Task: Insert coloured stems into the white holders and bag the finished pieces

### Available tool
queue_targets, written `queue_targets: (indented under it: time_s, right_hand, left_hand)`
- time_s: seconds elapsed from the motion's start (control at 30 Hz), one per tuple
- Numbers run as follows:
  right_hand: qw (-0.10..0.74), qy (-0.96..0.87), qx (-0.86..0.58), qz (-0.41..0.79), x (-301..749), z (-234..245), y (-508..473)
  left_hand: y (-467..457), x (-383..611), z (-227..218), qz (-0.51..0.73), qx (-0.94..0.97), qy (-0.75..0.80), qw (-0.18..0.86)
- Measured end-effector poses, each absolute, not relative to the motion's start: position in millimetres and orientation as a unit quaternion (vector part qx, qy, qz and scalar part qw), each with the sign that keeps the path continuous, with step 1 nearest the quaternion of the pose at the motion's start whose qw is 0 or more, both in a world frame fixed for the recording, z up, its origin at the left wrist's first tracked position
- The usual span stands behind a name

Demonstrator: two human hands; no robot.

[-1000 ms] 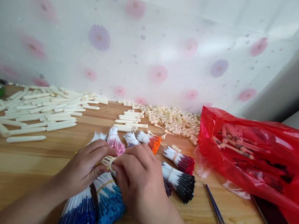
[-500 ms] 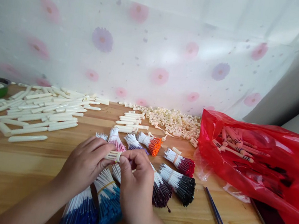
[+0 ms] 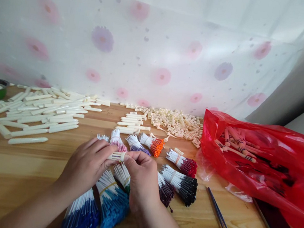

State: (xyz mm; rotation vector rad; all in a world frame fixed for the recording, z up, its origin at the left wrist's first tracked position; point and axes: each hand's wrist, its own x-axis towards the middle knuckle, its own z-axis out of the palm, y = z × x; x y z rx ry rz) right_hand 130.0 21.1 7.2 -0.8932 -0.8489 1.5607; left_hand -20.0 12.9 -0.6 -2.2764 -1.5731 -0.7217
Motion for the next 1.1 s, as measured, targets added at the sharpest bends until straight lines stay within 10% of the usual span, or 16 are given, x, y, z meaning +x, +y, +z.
queue_targets:
  time_s: [0.33,0.53,0.63,1.1]
  right_hand:
    - [0.524,-0.394,-0.365,0.661,137,5,18]
    - [0.511,-0.563,-0.446,0.472,174,9,52]
    - [0.406,-0.672,-0.558,0.269,208,9,87]
    - [0.094,-0.783,-0.614,0.04,207,-3,141]
  left_hand:
    - [13,-24,-1,-0.265,-0.783,-0.542,0.149]
    - [22,-28,-12,-0.333,-0.767,-0.547,-0.026]
    - [26,-29,-15,-0.369,-0.721,-0.578,-0.102]
    - [30,-29,-15,-0.33,-0.7,-0.623,-0.113]
